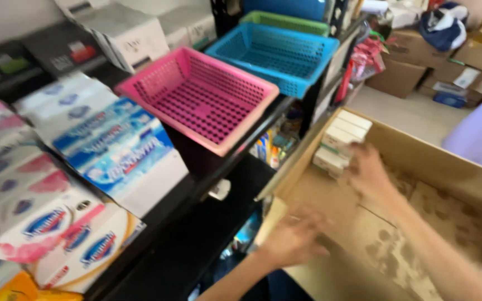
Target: The recorder is seen taking personal care items like Dove soap and napkins from shelves and packing them into cardboard boxes on the floor of a store.
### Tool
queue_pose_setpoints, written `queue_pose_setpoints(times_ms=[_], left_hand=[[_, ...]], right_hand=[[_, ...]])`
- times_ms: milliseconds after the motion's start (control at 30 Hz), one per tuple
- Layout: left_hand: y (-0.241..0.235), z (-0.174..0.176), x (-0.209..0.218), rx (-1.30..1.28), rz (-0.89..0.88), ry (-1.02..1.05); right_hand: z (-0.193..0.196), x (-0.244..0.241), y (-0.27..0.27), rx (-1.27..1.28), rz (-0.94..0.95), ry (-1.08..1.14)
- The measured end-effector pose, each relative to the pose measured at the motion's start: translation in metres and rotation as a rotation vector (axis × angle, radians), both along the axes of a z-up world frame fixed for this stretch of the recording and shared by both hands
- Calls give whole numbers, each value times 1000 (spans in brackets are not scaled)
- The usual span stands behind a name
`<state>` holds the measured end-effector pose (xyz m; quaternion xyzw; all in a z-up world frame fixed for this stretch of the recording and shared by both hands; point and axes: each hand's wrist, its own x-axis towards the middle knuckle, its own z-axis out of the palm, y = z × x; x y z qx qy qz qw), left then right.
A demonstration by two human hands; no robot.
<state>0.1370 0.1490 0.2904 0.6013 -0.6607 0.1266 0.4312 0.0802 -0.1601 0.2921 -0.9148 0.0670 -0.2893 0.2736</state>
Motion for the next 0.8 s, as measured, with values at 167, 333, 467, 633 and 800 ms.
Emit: queue_pose_setpoints(times_ms=[167, 333, 467, 633, 800], left_hand=[[-38, -31, -62, 97, -87, -185], [-53, -46, -70, 68, 107, -121], [-57, -46, -74, 77, 147, -63], [-58, -33, -61, 50, 50, -34], [-61, 60, 2, 131, 18, 129]], right_hand=[[14, -29, -32, -206, -202, 69], [-18, -14, -36, -654, -128, 415], [-42, -6, -48, -673, -183, 419], [-14, -3, -49, -570, -187, 418], [63, 4, -28, -473, -104, 259]])
